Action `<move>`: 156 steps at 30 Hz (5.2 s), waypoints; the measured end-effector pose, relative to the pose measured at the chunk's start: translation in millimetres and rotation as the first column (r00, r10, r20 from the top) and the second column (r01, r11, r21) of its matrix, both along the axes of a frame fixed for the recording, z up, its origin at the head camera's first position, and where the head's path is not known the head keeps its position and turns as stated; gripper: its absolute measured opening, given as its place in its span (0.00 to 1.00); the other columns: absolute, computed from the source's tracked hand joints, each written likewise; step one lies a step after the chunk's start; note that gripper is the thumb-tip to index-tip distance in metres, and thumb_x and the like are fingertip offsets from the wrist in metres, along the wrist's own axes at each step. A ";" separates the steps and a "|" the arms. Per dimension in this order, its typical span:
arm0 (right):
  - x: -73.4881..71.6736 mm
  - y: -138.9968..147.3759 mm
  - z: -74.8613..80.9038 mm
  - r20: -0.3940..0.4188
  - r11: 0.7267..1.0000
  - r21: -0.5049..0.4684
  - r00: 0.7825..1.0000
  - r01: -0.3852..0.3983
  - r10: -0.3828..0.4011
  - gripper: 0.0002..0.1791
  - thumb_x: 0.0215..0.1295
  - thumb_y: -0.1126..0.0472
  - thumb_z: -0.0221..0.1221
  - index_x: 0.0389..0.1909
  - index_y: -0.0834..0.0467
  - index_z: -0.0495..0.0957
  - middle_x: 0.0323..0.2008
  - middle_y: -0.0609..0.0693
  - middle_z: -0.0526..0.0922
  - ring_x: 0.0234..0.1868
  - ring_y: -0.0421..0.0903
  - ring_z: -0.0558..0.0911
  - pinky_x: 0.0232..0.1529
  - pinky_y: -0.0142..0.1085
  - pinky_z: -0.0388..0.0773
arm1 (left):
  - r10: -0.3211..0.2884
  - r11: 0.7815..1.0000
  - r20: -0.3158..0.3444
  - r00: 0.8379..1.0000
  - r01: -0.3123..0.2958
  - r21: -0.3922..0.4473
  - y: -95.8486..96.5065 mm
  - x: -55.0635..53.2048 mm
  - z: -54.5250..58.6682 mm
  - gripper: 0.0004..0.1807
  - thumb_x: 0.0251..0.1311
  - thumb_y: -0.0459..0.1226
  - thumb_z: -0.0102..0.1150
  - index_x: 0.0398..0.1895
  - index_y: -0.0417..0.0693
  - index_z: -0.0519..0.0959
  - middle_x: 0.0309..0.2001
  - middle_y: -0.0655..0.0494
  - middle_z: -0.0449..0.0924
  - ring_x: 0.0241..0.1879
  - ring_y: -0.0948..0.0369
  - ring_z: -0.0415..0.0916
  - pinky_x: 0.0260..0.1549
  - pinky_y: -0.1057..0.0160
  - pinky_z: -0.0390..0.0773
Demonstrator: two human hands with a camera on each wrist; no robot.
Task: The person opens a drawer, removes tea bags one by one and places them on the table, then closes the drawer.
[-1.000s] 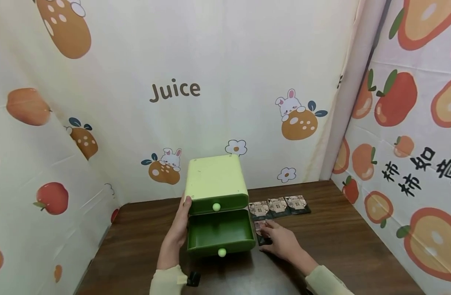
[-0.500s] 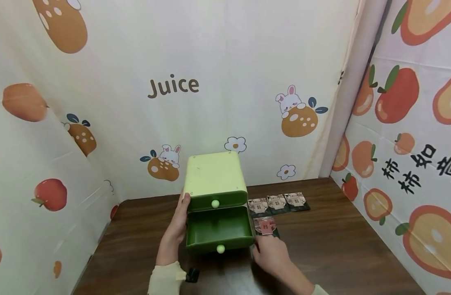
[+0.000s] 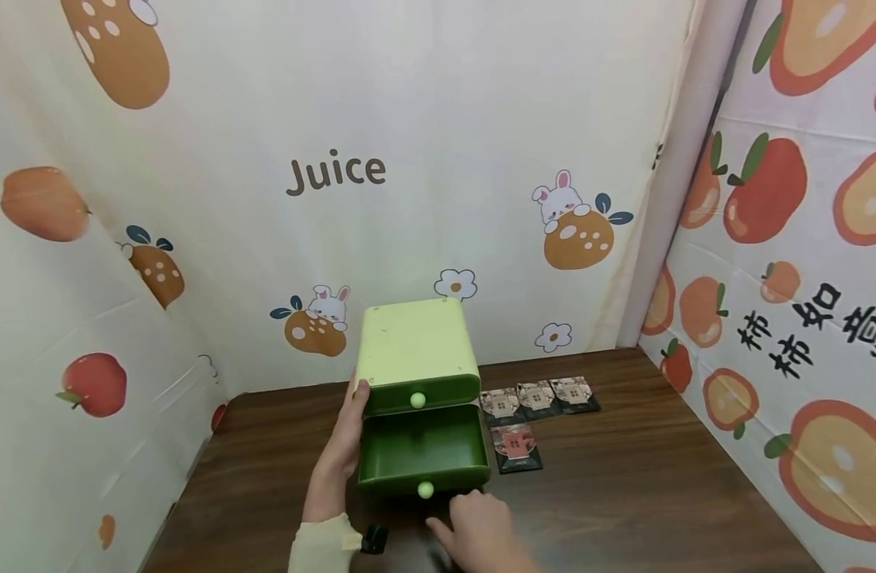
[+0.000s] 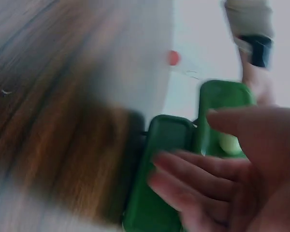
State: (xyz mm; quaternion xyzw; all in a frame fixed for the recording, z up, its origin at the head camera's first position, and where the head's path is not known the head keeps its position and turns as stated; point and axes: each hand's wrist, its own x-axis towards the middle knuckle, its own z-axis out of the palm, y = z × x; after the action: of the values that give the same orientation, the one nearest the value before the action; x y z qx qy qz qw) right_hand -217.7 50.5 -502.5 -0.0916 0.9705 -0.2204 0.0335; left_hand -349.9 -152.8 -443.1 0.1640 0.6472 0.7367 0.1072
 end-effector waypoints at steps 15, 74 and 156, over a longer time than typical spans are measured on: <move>-22.7 -29.7 -13.7 -0.497 0.971 0.120 0.860 0.205 -0.120 0.32 0.66 0.37 0.56 0.08 0.47 0.59 0.05 0.40 0.50 0.06 0.38 0.52 0.08 0.31 0.48 | 0.034 0.999 -0.042 0.999 -0.035 -0.028 -2.8 -13.8 -24.6 0.27 0.78 0.52 0.27 0.76 0.78 0.39 0.74 0.59 0.39 0.68 0.51 0.43 0.57 0.43 0.54; -101.0 -30.8 -50.1 -0.266 0.966 0.087 0.940 0.245 -0.215 0.34 0.61 0.38 0.63 0.04 0.49 0.60 0.03 0.44 0.58 0.07 0.42 0.63 0.08 0.37 0.60 | 0.217 0.971 0.171 0.961 -0.194 -0.143 3.4 -0.2 -11.1 0.42 0.67 0.65 0.42 0.79 0.65 0.44 0.69 0.36 0.52 0.60 0.37 0.62 0.43 0.30 0.69; -114.9 -40.2 -27.7 0.142 0.971 0.210 0.979 0.117 -0.149 0.34 0.66 0.34 0.53 0.33 0.64 0.83 0.34 0.64 0.80 0.40 0.62 0.80 0.34 0.50 0.77 | 0.194 0.974 0.145 0.970 -0.172 -0.149 1.6 -7.2 -18.7 0.37 0.68 0.65 0.37 0.77 0.74 0.43 0.71 0.40 0.49 0.60 0.37 0.59 0.45 0.33 0.68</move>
State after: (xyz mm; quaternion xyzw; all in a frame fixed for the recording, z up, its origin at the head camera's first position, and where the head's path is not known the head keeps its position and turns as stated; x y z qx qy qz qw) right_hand -332.7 10.3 -530.2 -0.0047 0.9861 -0.1298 0.1040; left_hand -357.1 -151.3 -461.9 0.0369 0.6973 0.7087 0.1006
